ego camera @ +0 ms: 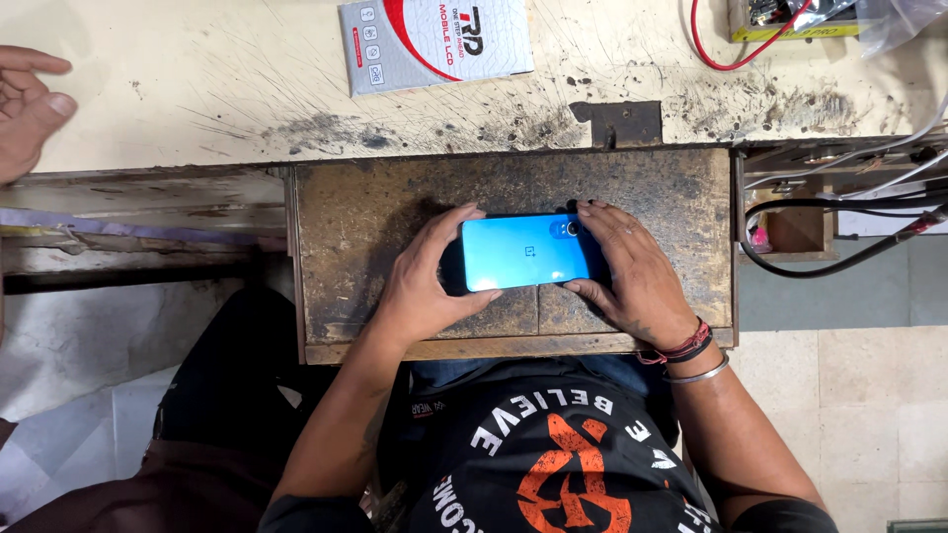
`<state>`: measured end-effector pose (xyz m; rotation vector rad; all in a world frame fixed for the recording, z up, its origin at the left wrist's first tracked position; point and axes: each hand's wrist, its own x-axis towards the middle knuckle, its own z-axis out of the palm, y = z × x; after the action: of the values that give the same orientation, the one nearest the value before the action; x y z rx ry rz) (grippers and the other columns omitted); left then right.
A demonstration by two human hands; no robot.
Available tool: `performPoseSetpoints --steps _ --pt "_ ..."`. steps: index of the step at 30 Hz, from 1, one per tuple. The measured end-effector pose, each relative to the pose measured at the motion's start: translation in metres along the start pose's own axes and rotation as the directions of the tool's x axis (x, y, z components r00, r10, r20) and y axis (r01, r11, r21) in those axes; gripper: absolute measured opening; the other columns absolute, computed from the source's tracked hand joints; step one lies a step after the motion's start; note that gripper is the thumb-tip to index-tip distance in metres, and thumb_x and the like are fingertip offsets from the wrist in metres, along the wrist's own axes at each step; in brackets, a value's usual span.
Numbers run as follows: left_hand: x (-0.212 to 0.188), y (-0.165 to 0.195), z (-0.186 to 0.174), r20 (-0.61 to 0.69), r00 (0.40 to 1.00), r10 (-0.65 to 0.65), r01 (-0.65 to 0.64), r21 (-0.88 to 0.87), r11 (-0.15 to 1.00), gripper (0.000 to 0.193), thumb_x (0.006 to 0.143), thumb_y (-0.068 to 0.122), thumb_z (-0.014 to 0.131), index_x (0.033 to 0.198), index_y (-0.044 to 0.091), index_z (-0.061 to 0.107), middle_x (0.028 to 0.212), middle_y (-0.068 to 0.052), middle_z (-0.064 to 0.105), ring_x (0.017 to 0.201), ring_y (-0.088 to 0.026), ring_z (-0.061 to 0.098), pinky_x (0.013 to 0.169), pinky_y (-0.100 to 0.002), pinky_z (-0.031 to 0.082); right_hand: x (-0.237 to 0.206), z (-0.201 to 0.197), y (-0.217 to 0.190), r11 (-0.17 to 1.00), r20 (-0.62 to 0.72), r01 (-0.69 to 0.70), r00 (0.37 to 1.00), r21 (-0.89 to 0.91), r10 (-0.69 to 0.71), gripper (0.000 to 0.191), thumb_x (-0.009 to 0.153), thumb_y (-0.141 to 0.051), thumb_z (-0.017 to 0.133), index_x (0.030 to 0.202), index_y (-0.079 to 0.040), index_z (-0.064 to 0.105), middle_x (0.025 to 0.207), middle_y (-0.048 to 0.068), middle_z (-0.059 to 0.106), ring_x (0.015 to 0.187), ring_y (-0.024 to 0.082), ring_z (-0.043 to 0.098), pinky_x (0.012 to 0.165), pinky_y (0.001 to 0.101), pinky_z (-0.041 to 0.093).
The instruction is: The person pries open the back cover of a blue smartphone, removes the back panel, and works on the internal battery and components using a small pry tool and screwdriver. They lift the battery area, manipulate internal parts, and handle a second phone on the bench while another person stands nearby holding a phone.
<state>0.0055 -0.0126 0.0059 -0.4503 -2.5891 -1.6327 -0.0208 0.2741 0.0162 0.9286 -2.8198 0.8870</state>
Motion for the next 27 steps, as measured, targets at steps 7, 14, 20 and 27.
performPoseSetpoints --steps 7,14,20,27 --pt "0.001 -0.006 0.008 0.011 0.998 0.057 -0.051 -0.282 0.958 0.101 0.078 0.015 0.093 0.159 0.007 0.032 0.158 -0.017 0.050 0.146 -0.032 0.055 0.119 -0.046 0.051 -0.001 -0.002 -0.001 0.999 -0.005 -0.016 1.000 0.033 0.016 0.084 0.080 -0.041 0.079 0.147 -0.001 0.047 0.150 0.022 0.053 0.140 0.043 0.049 0.117 0.0502 0.039" --pt "0.022 -0.002 0.035 0.053 0.972 0.228 -0.139 -0.651 0.747 0.107 0.090 0.047 0.077 0.169 0.011 0.014 0.172 -0.014 0.034 0.158 -0.028 0.037 0.132 -0.044 0.038 -0.001 0.003 -0.016 0.988 -0.065 0.015 0.998 0.155 -0.005 0.086 0.077 -0.039 0.085 0.143 0.001 0.047 0.139 0.026 0.055 0.128 0.044 0.056 0.106 0.0485 0.048" --pt "0.047 0.012 0.051 0.084 0.980 0.183 -0.038 -0.816 0.576 0.108 0.099 0.079 0.045 0.169 0.000 0.021 0.150 -0.013 0.049 0.138 -0.020 0.050 0.122 -0.037 0.040 0.001 0.017 -0.039 0.977 -0.254 0.027 0.967 0.210 0.028 0.079 0.078 -0.033 0.087 0.139 0.000 0.049 0.131 0.025 0.056 0.120 0.041 0.059 0.103 0.0452 0.050" --pt "0.070 0.002 0.051 0.280 0.938 0.202 0.174 -0.889 0.425 0.111 0.092 0.084 0.049 0.159 -0.004 0.037 0.138 -0.015 0.060 0.126 -0.019 0.061 0.113 -0.037 0.050 0.030 -0.008 -0.023 0.965 -0.557 0.120 0.830 0.235 0.032 0.037 0.096 -0.013 0.080 0.127 -0.001 0.062 0.134 0.018 0.062 0.126 0.028 0.064 0.106 0.0349 0.053"
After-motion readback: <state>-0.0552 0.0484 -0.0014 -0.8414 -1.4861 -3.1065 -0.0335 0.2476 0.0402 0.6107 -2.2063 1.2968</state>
